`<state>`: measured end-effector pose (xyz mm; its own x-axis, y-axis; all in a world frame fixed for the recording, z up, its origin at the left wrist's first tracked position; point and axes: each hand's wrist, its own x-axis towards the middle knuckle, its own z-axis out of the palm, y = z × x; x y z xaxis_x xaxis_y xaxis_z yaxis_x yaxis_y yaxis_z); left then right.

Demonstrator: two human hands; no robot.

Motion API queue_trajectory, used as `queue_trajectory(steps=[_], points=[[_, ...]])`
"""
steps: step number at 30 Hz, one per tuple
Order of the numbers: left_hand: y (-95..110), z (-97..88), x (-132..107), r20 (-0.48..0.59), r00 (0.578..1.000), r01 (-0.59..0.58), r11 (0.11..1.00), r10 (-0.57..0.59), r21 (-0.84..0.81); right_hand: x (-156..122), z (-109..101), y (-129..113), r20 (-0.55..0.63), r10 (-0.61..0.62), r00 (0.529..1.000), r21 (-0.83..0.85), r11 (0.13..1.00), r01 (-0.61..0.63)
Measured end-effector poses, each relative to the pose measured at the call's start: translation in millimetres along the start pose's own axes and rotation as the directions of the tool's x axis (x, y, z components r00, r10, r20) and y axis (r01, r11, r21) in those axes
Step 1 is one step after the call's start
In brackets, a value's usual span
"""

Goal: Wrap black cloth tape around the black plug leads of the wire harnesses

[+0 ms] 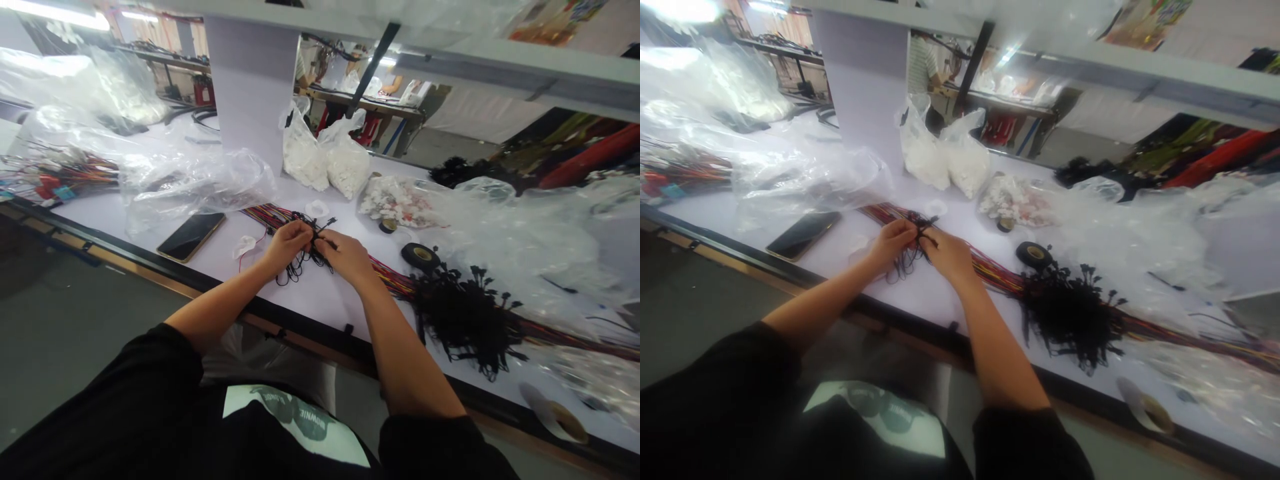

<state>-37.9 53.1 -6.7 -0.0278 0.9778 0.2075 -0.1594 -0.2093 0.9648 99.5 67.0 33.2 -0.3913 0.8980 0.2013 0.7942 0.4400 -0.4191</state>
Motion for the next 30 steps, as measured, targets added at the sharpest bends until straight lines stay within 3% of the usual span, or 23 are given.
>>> queue_trajectory(steps=[5, 9, 11, 13, 15, 16, 17, 20, 23, 25, 28, 30], points=[[4, 0.2, 1, 0.038, 0.977, 0.215, 0.959, -0.212, -0.187, -3, 5, -5, -0.106, -0.12, 0.987, -0.177, 0.979, 0.1], [8, -3.1, 2, 0.117, 0.948, 0.318, 0.911, -0.298, -0.263, -3, 19, 0, -0.225, -0.269, 0.936, -0.256, 0.944, 0.21], [9, -7.1, 3, 0.22, 0.913, 0.399, 0.868, -0.344, -0.295, -3, 26, 5, -0.281, -0.312, 0.907, -0.209, 0.943, 0.26], [8, -11.6, 5, 0.359, 0.845, 0.504, 0.815, -0.396, -0.286, -3, 33, 9, -0.34, -0.31, 0.888, -0.096, 0.951, 0.295], [5, -14.8, 8, 0.45, 0.782, 0.578, 0.773, -0.432, -0.263, -2, 36, 10, -0.375, -0.265, 0.889, 0.074, 0.947, 0.313], [3, -15.3, 9, 0.457, 0.773, 0.589, 0.764, -0.439, -0.262, -2, 37, 10, -0.37, -0.247, 0.896, 0.16, 0.933, 0.323], [2, -15.1, 9, 0.438, 0.787, 0.579, 0.768, -0.436, -0.276, -1, 38, 9, -0.354, -0.237, 0.904, 0.238, 0.912, 0.333], [-2, -9.9, 9, 0.262, 0.891, 0.443, 0.833, -0.37, -0.332, 4, 37, 10, -0.285, -0.22, 0.933, 0.453, 0.827, 0.334], [1, -3.6, 5, 0.091, 0.966, 0.258, 0.917, -0.242, -0.304, 8, 35, 12, -0.246, -0.003, 0.969, 0.676, 0.716, 0.174], [6, -2.7, 3, 0.095, 0.983, 0.174, 0.953, -0.155, -0.248, 9, 30, 13, -0.213, 0.151, 0.965, 0.745, 0.664, 0.06], [13, -6.5, 3, 0.199, 0.975, 0.119, 0.987, -0.096, -0.107, 7, 18, 12, -0.223, 0.181, 0.958, 0.649, 0.761, 0.007], [14, -9.4, 3, 0.191, 0.98, 0.055, 0.998, -0.058, 0.019, 5, 11, 9, -0.255, 0.147, 0.956, 0.515, 0.857, 0.006]])
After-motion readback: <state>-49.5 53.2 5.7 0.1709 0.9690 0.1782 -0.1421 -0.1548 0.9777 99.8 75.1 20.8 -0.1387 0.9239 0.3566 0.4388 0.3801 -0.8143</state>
